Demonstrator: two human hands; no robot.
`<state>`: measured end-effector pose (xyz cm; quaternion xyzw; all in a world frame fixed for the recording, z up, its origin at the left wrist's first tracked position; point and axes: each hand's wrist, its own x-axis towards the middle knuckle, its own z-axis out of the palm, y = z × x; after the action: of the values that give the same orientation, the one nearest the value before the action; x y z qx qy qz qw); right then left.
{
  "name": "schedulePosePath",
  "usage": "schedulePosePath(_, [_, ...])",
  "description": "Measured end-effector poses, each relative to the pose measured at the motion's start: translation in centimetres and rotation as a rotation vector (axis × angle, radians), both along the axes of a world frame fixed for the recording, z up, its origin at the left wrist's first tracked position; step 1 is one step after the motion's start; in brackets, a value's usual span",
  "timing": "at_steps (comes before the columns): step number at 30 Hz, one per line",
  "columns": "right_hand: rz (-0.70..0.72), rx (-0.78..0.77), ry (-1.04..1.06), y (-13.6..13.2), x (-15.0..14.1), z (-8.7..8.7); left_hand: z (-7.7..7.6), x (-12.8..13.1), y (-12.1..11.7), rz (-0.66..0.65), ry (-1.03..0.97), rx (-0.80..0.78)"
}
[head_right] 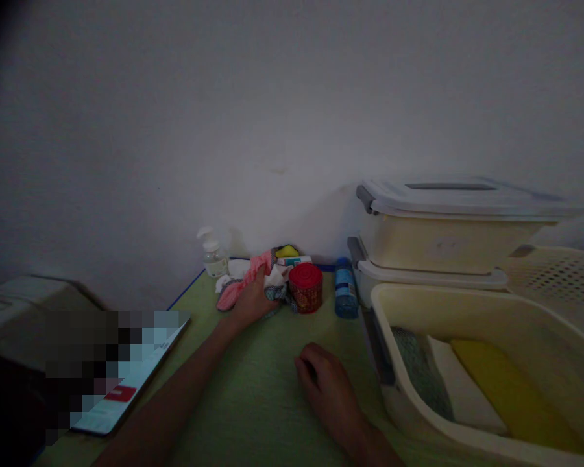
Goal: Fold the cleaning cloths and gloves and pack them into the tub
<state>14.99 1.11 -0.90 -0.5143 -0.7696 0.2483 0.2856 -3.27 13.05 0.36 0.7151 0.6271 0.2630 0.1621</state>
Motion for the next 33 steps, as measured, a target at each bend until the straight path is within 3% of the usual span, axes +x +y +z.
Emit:
schedulePosePath(16, [0.016,0.036,0.005,-0.07,-0.12,0.13,0.09,0.45,-0.65,-0.079,0.227,0.239])
schedulePosePath(22, [0.018,0.035,0.006,-0.14,-0.12,0.20,-0.26,0.48,-0.44,-0.169,0.216,0.189])
schedulePosePath(33, [-0.005,0.021,0.008,-0.17,-0.30,0.46,-0.31,0.27,-0.50,-0.196,0.259,0.099])
